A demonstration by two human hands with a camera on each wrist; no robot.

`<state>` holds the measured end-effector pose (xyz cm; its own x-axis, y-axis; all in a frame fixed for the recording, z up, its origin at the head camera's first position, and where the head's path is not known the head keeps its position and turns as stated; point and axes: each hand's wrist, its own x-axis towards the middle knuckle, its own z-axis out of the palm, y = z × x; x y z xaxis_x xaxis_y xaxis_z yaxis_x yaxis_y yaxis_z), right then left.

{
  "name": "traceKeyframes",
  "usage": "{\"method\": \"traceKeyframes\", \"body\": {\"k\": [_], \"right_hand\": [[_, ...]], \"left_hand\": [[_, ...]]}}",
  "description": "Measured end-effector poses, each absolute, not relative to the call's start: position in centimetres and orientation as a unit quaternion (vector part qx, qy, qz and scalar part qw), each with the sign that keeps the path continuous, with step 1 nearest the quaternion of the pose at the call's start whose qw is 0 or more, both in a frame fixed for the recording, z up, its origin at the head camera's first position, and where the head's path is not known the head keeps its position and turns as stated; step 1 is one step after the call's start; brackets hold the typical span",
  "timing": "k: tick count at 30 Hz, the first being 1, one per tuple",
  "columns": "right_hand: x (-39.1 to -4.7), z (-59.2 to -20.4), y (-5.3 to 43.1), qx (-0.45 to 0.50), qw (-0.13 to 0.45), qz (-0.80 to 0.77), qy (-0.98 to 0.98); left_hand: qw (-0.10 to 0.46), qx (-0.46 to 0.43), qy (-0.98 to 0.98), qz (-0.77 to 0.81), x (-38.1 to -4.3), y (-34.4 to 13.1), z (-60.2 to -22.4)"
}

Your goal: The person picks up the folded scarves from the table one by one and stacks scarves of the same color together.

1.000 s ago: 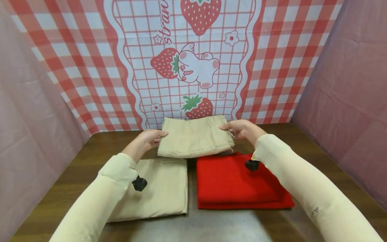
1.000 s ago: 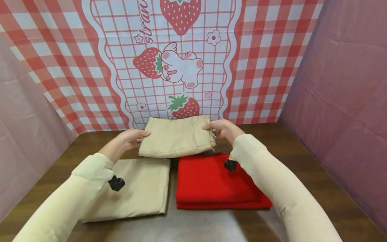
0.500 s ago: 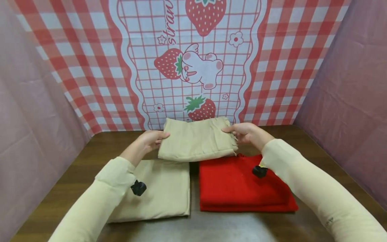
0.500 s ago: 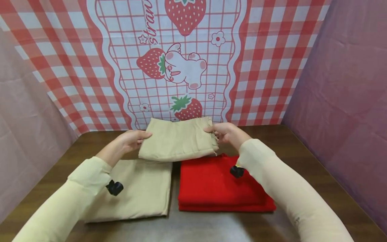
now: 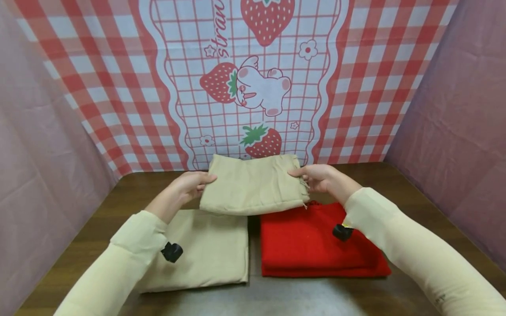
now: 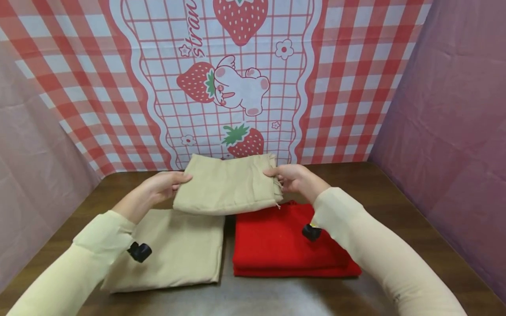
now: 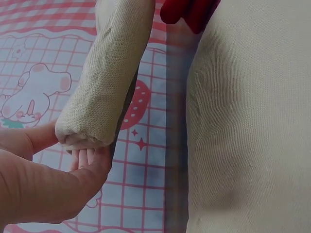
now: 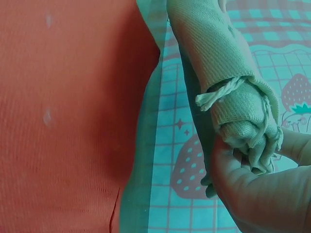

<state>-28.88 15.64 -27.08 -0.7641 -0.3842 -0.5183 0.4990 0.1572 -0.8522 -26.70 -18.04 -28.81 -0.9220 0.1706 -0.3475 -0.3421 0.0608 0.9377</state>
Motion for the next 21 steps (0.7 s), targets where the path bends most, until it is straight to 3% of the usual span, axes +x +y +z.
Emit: {"method": "traceKeyframes", "body": {"k": [9,21], "right_hand": [[-27.9,-26.7,14.7,0.03,0.357,-0.654,0.666],[-26.1,-26.3,13.5,0.055,0.331,-0.66,0.672]], "left_hand": [[0.207,-0.046,0.702,0.68,-25.2,-19.1,-28.3],[0.207,-0.02,0.718,0.664,-23.4,-20.7,-27.8]]}}
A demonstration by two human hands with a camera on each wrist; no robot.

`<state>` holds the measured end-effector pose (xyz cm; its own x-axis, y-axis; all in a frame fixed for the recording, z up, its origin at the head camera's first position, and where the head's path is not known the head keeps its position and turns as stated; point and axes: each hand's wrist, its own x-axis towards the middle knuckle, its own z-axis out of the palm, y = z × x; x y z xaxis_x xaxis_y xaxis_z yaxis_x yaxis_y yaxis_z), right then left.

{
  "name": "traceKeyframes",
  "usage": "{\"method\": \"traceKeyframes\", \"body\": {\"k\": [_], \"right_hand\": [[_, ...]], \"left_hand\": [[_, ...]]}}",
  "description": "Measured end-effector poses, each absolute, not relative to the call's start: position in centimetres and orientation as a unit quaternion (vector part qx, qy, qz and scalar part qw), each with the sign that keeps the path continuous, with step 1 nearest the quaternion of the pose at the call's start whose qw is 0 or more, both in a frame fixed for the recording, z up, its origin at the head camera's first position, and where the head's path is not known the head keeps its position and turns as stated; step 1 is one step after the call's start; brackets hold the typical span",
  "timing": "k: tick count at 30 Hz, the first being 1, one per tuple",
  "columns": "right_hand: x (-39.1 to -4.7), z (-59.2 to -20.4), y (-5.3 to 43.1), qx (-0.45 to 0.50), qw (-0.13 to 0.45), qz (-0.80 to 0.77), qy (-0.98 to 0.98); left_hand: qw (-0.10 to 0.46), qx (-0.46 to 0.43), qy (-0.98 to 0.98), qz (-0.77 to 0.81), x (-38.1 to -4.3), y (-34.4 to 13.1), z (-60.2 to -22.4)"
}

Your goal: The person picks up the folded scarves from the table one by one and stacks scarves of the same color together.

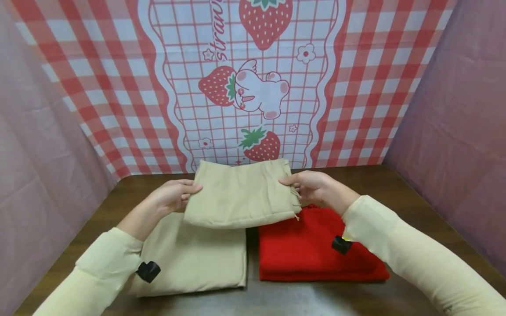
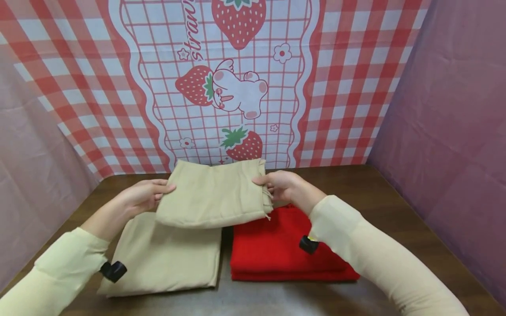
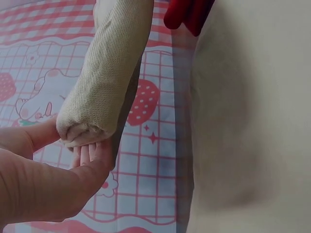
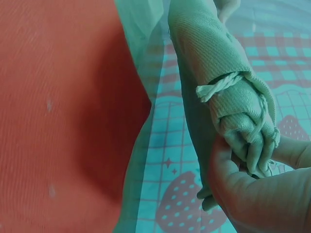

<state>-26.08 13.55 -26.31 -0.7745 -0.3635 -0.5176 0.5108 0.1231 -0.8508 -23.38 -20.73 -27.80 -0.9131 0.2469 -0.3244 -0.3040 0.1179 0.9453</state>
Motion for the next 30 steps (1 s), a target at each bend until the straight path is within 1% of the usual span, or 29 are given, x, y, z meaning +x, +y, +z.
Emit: {"method": "traceKeyframes", "body": {"k": [8,20,30], "right_hand": [[-25.3,-26.4,12.5,-0.002,0.357,-0.652,0.669],[-24.5,-26.4,11.4,-0.042,0.34,-0.643,0.685],[-23.8,-26.8,10.3,-0.052,0.346,-0.638,0.686]], "left_hand": [[0.209,-0.016,0.731,0.649,-22.2,-22.4,-28.1],[0.202,-0.01,0.723,0.661,-20.8,-23.7,-27.9],[0.198,-0.023,0.734,0.649,-19.6,-24.9,-28.2]]}}
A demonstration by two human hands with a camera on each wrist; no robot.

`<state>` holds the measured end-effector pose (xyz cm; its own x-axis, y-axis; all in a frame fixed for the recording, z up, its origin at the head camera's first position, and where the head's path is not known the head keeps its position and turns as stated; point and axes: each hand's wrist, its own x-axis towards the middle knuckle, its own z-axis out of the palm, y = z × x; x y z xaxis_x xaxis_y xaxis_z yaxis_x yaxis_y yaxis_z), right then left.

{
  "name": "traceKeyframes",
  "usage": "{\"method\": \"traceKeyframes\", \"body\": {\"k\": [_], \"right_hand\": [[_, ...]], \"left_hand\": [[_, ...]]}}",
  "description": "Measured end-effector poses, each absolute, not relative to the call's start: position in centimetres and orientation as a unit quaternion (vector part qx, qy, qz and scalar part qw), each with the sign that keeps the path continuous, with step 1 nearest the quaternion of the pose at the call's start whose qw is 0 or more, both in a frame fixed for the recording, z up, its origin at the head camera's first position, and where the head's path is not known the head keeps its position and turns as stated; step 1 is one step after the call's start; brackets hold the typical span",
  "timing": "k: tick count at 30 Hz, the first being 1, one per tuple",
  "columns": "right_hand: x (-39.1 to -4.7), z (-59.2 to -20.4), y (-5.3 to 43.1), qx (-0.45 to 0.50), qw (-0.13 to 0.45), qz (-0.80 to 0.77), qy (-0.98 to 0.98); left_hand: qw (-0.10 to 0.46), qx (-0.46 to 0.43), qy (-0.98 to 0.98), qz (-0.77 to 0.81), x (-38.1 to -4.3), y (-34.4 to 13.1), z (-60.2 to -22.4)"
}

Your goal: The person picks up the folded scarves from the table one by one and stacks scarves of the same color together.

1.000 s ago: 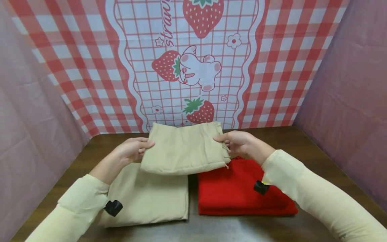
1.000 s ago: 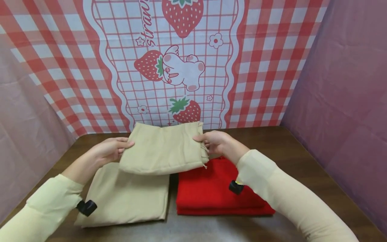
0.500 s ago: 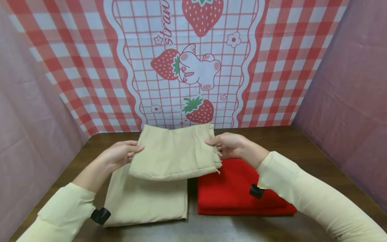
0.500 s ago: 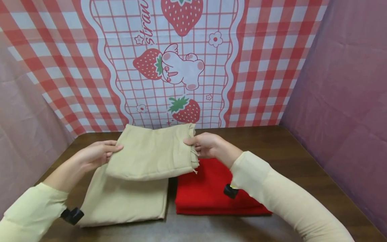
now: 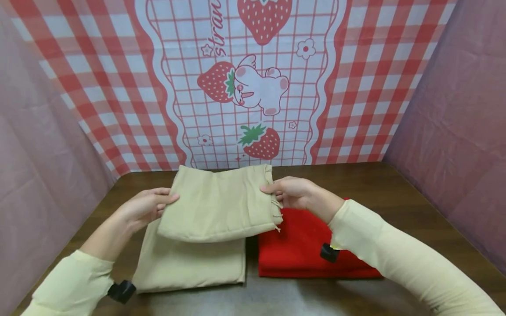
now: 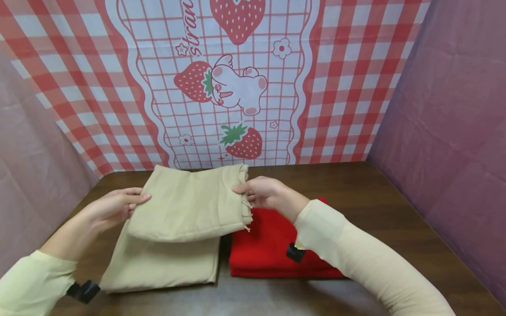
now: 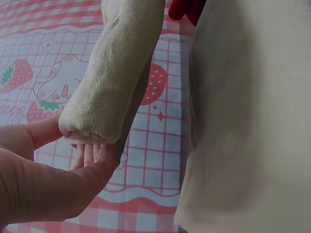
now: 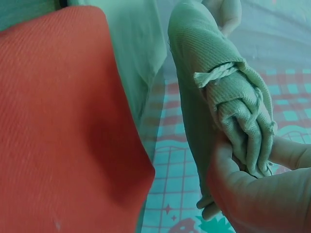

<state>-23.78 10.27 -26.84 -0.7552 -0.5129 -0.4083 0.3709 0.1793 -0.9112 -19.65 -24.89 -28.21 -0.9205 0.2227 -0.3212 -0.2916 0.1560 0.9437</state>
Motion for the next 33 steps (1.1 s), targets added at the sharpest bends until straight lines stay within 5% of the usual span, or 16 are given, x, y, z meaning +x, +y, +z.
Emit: {"method": "traceKeyframes", "body": {"k": [33], "right_hand": [[-21.9,-29.0,6.1,-0.045,0.371,-0.642,0.669]], "left_hand": [[0.225,-0.015,0.707,0.671,-17.0,-30.4,-30.1]]}}
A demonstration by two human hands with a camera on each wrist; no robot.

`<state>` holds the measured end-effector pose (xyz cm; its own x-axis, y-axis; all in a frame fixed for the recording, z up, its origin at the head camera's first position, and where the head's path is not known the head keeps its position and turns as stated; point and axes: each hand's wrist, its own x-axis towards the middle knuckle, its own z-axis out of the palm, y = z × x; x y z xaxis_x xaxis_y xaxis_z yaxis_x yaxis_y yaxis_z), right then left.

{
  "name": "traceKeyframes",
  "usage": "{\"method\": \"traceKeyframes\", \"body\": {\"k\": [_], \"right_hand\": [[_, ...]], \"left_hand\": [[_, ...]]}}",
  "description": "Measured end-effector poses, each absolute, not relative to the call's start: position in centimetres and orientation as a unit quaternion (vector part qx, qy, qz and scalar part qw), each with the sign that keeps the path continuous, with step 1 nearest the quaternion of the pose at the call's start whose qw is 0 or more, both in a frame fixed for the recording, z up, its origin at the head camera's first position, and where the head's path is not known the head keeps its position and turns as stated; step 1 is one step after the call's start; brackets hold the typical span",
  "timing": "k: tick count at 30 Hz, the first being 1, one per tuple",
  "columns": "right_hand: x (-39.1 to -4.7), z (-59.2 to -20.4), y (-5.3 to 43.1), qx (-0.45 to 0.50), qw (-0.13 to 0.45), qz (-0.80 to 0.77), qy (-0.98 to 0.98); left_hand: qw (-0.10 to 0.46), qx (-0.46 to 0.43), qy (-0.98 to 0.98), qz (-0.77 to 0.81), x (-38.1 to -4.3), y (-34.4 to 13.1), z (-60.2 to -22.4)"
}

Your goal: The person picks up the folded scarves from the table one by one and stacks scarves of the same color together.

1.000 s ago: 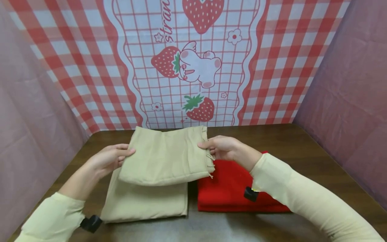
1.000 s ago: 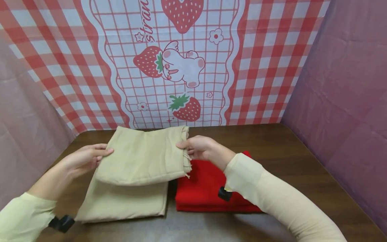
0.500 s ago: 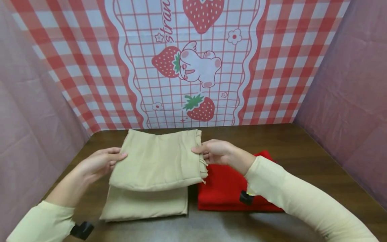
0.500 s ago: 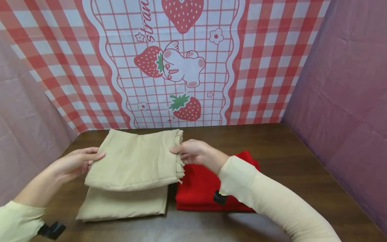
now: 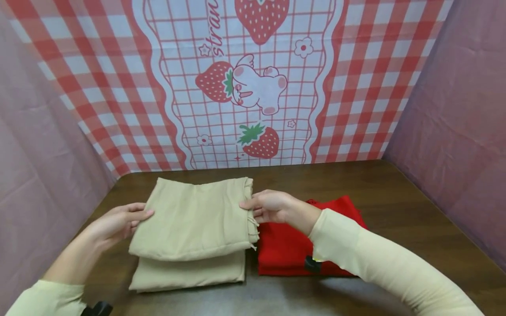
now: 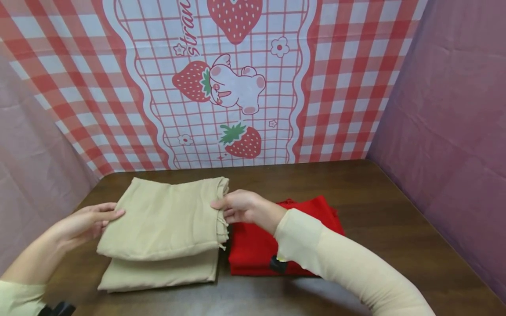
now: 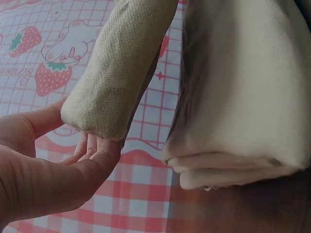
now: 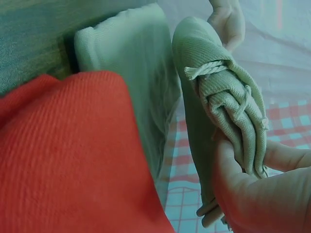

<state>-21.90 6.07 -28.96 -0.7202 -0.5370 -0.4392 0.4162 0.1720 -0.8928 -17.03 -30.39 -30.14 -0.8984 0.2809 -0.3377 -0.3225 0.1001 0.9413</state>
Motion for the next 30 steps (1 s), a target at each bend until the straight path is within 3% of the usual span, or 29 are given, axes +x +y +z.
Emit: {"method": "traceKeyframes", "body": {"k": [30], "right_hand": [[-20.0,-32.3,4.3,-0.017,0.369,-0.641,0.673]], "left_hand": [[0.248,-0.008,0.7,0.669,-14.9,-32.8,-32.4]]}}
